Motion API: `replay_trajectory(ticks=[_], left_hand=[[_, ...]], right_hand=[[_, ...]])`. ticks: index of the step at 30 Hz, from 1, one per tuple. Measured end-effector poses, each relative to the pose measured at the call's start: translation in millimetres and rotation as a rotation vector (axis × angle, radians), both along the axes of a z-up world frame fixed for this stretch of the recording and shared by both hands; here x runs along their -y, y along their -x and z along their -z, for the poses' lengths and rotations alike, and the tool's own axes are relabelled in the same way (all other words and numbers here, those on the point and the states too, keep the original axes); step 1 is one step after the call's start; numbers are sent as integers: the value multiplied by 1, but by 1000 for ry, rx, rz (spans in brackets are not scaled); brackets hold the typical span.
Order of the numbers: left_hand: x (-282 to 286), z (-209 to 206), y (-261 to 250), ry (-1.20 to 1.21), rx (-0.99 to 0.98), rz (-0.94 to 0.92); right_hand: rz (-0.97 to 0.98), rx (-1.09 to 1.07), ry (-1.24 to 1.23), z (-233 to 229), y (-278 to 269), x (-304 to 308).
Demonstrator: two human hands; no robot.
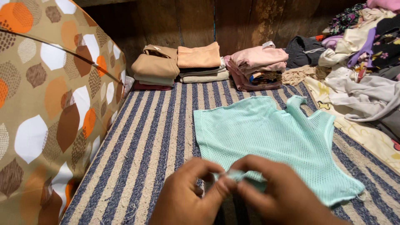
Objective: The person picks up a light orange tank top and a light blue tank top from a pile of clothes, spreads them out on a striped surface, and folds each one by hand into a rectangular shape.
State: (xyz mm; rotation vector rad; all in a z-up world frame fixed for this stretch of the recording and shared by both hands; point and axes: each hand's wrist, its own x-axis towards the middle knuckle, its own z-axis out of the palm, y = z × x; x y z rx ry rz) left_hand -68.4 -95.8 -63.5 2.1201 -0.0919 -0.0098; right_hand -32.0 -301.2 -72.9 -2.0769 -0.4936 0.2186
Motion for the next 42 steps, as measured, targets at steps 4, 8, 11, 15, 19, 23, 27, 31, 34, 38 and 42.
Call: replay_trajectory(ticks=[4, 8, 11, 15, 19, 23, 27, 31, 34, 38, 42], left_hand=[[13, -34, -26, 406, -588, -460], [27, -31, -57, 958, -703, -443], [24, -1, -123, 995, -612, -389], [-13, 38, -199, 800, -502, -340], [-48, 41, -231, 408, -430, -417], [-63, 31, -237, 157, -411, -377], [-67, 22, -236, 92, -434, -364], [-61, 8, -227, -97, -455, -403], [-55, -1, -226, -162, -447, -375], [-52, -3, -230, -202, -466, -371], [-54, 2, -234, -101, -482, -378]], right_hand=[[167, -189, -382, -12, -14, 16], [108, -216, -592, -18, -16, 29], [14, -215, -468, -15, -10, 33], [-159, -258, -323, -15, 4, 38], [-349, -367, -439, -13, 8, 33], [-349, -419, -394, -7, 6, 33], [-105, -508, -375, 7, 3, 38], [43, -612, -682, 22, -5, 42], [62, -619, -785, 28, -8, 46], [106, -606, -737, 32, -9, 54], [126, -642, -712, 39, -7, 59]])
